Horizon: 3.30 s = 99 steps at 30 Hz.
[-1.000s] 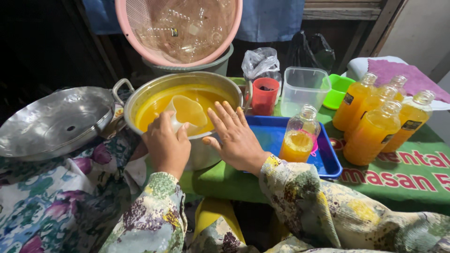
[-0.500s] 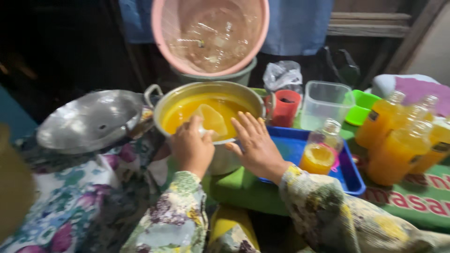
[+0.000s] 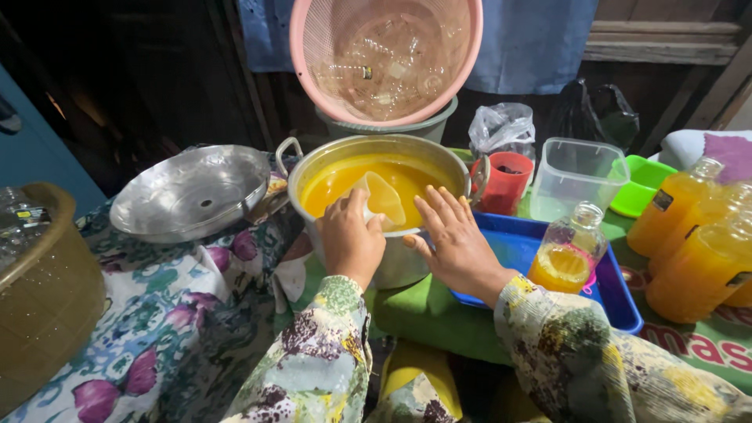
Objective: The person scoops yellow liquid from a large metal pot using a plastic measuring cup and pours it into clear plastic bottles placed on a blue tray. The person repeats this process for multiple bottles, retrieving empty bottles from a pink basket as needed.
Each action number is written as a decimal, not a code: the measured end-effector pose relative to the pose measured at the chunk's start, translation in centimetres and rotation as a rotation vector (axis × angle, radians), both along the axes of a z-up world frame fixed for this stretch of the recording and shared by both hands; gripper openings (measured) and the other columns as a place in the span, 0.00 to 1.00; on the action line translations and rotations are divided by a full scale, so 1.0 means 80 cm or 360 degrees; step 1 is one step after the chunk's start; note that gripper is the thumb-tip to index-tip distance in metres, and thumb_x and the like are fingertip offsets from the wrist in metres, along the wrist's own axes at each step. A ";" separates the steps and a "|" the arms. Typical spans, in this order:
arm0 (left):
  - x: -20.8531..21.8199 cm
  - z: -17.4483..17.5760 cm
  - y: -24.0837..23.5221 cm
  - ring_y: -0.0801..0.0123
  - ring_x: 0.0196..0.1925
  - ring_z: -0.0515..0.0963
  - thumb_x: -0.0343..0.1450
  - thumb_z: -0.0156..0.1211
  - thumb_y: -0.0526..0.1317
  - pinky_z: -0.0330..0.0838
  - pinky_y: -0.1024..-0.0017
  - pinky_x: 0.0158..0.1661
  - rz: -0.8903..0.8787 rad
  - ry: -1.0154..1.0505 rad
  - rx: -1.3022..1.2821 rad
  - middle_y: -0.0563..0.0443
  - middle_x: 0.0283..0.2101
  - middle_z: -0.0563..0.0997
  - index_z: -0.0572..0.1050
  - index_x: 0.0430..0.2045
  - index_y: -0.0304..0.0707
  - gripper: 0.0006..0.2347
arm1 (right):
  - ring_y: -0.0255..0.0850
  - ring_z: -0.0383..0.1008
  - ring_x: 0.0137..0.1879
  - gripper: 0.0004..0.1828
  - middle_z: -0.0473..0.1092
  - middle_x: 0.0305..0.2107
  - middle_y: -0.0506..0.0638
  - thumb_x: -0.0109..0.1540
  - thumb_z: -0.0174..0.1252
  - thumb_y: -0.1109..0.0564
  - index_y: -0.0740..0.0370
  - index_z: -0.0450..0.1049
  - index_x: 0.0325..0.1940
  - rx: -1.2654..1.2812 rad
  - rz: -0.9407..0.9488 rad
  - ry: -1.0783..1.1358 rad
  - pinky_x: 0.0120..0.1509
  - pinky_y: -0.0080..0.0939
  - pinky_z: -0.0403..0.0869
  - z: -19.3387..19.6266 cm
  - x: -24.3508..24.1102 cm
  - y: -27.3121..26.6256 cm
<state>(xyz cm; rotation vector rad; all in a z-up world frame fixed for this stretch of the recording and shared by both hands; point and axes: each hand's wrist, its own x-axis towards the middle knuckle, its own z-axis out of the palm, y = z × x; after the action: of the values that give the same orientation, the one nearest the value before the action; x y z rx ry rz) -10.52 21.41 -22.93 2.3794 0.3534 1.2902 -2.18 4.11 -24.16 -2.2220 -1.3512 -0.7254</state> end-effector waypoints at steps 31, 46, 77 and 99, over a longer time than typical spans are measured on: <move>0.002 0.003 0.007 0.46 0.53 0.75 0.62 0.70 0.36 0.62 0.45 0.49 -0.0085 0.0084 -0.0054 0.42 0.44 0.81 0.73 0.47 0.40 0.19 | 0.68 0.45 0.76 0.37 0.51 0.70 0.72 0.69 0.48 0.39 0.67 0.59 0.73 -0.0121 -0.0106 0.0245 0.75 0.69 0.44 -0.007 0.051 0.018; 0.025 0.008 0.028 0.48 0.50 0.77 0.60 0.60 0.33 0.62 0.44 0.47 0.0075 0.0177 0.0198 0.48 0.40 0.82 0.79 0.42 0.46 0.16 | 0.67 0.65 0.67 0.28 0.67 0.63 0.70 0.67 0.54 0.45 0.66 0.71 0.65 0.0173 -0.0103 -0.0250 0.74 0.68 0.57 -0.033 0.080 0.029; 0.031 0.009 0.029 0.51 0.47 0.79 0.62 0.59 0.32 0.63 0.47 0.48 -0.0001 0.0254 0.0045 0.48 0.36 0.84 0.81 0.31 0.44 0.08 | 0.65 0.60 0.69 0.29 0.65 0.64 0.67 0.67 0.50 0.42 0.61 0.70 0.66 -0.0051 -0.0179 -0.0030 0.74 0.69 0.50 -0.029 0.089 0.030; 0.032 0.023 0.060 0.42 0.42 0.82 0.61 0.75 0.41 0.74 0.55 0.44 -0.0182 0.0334 -0.0420 0.35 0.36 0.83 0.76 0.36 0.33 0.16 | 0.64 0.64 0.68 0.27 0.67 0.62 0.67 0.65 0.56 0.48 0.66 0.70 0.64 0.0067 -0.0136 -0.0031 0.75 0.67 0.57 -0.003 0.030 0.017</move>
<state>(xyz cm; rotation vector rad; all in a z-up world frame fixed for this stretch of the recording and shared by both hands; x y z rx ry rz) -7.94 26.19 -21.12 2.2753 0.4150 0.8857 0.20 5.48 -24.39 -2.2567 -1.2447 -0.7999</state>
